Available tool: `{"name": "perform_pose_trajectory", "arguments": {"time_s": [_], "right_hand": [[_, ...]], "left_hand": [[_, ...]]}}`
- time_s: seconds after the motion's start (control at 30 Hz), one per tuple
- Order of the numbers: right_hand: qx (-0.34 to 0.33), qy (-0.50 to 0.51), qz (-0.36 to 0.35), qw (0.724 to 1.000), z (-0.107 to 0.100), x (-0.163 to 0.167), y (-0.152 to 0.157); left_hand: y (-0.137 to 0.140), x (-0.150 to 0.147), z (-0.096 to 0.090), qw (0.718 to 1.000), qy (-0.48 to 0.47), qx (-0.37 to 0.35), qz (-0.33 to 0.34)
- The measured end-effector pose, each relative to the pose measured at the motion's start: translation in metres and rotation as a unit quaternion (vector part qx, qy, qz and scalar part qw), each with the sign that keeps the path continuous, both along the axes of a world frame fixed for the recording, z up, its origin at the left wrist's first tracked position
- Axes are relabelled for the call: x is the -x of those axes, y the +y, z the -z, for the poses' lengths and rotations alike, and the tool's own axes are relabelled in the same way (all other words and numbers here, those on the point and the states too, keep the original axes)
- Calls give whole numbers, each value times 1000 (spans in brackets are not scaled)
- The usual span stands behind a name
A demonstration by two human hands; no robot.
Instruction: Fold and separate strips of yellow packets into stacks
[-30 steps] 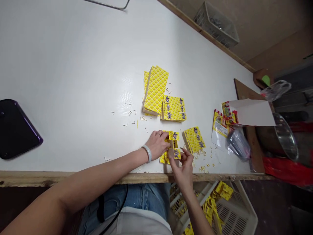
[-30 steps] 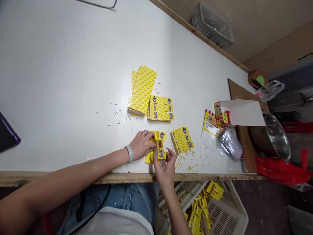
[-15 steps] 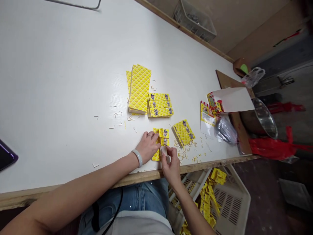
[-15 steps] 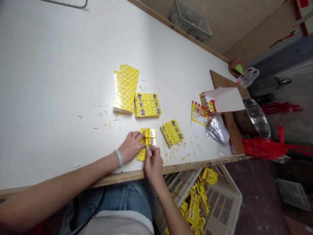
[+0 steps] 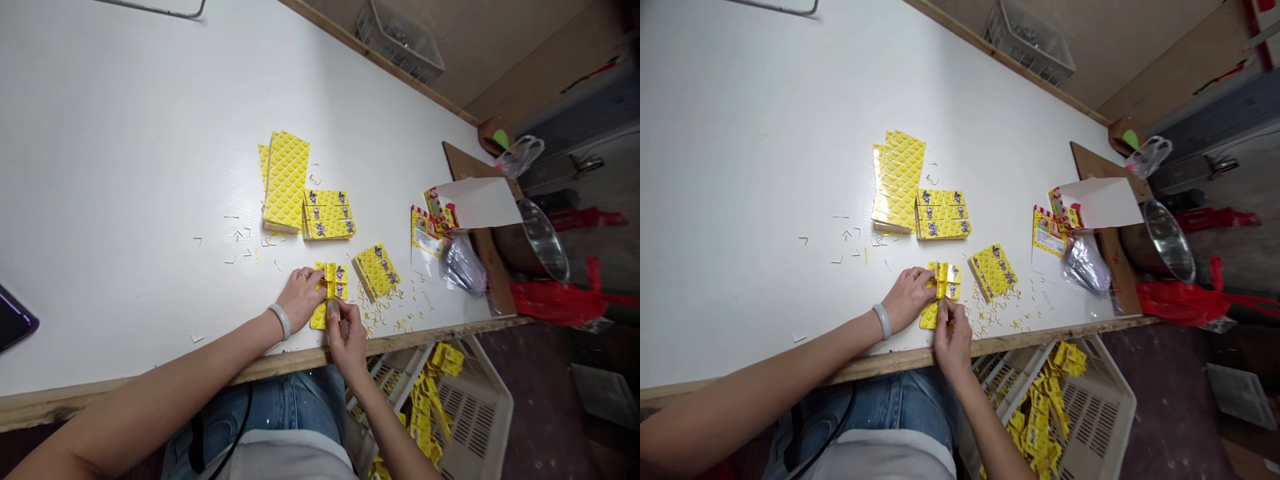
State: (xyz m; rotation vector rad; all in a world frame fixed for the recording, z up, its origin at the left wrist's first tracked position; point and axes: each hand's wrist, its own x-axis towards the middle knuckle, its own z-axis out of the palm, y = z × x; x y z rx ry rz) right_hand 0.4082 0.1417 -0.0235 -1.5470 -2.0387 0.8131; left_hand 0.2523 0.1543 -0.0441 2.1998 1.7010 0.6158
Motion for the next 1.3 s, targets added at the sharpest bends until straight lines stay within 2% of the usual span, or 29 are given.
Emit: {"name": "perform_pose_trajectory", "arguments": {"time_s": [0.27,0.43,0.57,0.67,0.83,0.93,1.1,1.3], "right_hand": [[7,49,54,997,14,-1,-2],[-21,-14,21,999,15,-2,-3],[-41,-62,2,997,15,0,-4],[-34,-74,-11,997,10,-4,-3],[-23,-63,-149,987,-22,-22,18],[-57,-61,-155,984,-36,-34,39],[-41,-78,-245,965,-27,-41,66],[-42,-77,-243,966,-14,-38,78]], "left_hand": [[2,0,4,999,-27,7,17],[6,11,-5,991,-125,34,28],[9,22,-17,978,-205,-19,10],[12,20,-15,984,-170,-39,31],[18,13,-4,990,-136,1,39],[21,15,-6,991,-122,17,56],[20,18,-16,991,-93,30,97],[23,6,-15,991,-19,-2,131]]}}
